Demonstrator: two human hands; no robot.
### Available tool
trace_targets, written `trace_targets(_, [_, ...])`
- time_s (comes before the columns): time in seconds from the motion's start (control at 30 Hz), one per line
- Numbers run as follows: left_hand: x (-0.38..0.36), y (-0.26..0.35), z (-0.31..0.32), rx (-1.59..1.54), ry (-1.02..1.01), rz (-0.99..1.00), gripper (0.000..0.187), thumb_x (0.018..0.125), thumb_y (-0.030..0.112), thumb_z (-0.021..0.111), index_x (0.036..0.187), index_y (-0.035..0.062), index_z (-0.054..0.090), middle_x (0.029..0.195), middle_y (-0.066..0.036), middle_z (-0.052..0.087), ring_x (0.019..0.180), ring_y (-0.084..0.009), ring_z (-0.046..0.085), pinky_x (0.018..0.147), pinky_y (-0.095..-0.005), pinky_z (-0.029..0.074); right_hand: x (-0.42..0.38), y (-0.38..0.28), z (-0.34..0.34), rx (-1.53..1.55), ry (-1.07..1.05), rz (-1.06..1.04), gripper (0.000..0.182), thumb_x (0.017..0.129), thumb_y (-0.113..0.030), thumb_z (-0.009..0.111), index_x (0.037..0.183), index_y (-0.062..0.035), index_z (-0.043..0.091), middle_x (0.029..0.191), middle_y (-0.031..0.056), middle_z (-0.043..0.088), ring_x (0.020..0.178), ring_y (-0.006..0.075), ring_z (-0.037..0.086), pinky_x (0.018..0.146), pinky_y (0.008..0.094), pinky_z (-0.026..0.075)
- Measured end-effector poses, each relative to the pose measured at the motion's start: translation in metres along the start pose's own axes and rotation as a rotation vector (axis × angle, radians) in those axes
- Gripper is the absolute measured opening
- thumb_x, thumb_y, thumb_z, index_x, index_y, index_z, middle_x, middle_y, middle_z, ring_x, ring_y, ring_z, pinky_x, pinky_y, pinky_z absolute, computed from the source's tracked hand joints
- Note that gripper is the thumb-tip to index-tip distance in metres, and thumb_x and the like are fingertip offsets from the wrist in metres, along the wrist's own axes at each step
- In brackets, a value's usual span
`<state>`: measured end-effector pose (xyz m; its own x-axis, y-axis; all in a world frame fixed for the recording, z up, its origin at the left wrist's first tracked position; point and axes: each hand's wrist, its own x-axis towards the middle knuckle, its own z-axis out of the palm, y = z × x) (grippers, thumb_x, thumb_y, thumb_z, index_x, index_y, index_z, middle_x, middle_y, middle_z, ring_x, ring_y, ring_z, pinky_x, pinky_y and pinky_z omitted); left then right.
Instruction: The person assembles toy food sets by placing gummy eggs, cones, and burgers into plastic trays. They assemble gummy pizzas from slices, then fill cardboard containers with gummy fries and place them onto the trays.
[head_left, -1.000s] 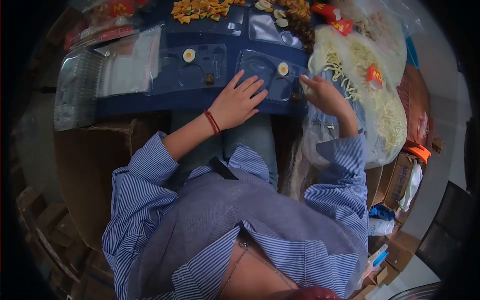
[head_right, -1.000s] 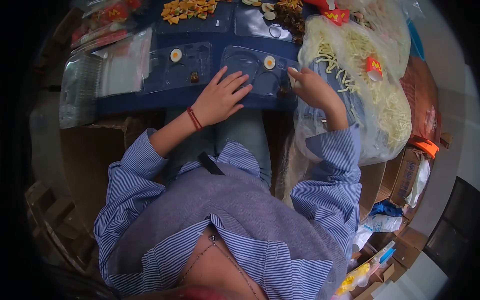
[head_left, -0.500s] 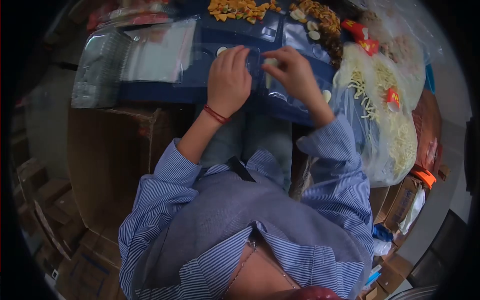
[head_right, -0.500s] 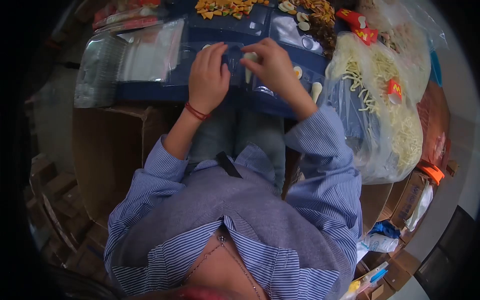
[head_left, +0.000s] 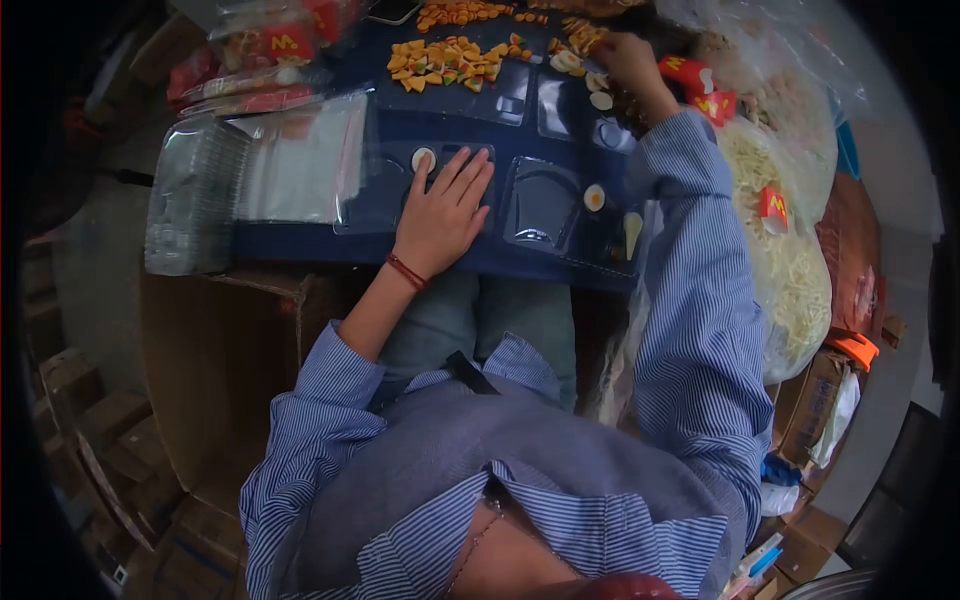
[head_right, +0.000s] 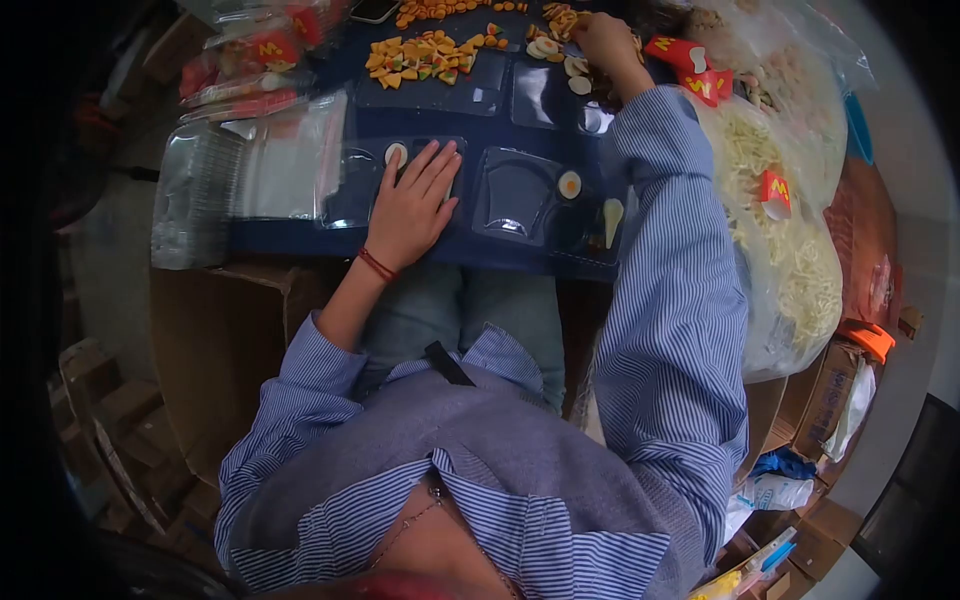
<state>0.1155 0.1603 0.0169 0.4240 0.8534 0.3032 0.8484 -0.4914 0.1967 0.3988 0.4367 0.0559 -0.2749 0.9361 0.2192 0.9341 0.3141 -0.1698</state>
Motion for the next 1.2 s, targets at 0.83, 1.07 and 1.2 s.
trace_targets(0.83, [0.229, -0.016, 0.022, -0.562, -0.211, 0.084, 0.026, 0.091, 0.014, 0.063, 0.114, 0.0024, 0.061, 0.118, -0.013, 0.064, 0.11, -0.0268, 0.063, 0.093, -0.0335, 0.051, -0.138, 0.017, -0.087, 1.104, -0.334, 0.247, 0.019, 0.091, -0.013, 0.065, 0.105, -0.0002, 0.069, 0.088, 0.0076, 0.07, 0.078, 0.0139, 0.068, 0.069, 0.0258, 0.053])
trace_targets(1.07, [0.199, -0.044, 0.005, -0.867, -0.223, -0.117, 0.025, 0.092, 0.015, 0.063, 0.114, 0.002, 0.061, 0.115, -0.013, 0.065, 0.108, -0.0249, 0.064, 0.092, -0.0324, 0.052, -0.191, 0.011, -0.072, 0.597, -0.176, 0.201, 0.016, 0.088, -0.01, 0.066, 0.102, -0.0019, 0.071, 0.085, 0.0098, 0.071, 0.076, 0.0161, 0.068, 0.069, 0.0282, 0.053])
trace_targets(1.2, [0.181, -0.056, -0.01, -1.028, -0.211, -0.239, 0.025, 0.093, 0.015, 0.063, 0.114, 0.0017, 0.061, 0.114, -0.012, 0.065, 0.107, -0.0239, 0.065, 0.091, -0.0317, 0.052, -0.189, 0.001, -0.057, 0.438, -0.273, -0.046, 0.016, 0.084, -0.012, 0.069, 0.097, -0.0037, 0.073, 0.087, 0.015, 0.072, 0.078, 0.0277, 0.07, 0.071, 0.0342, 0.054])
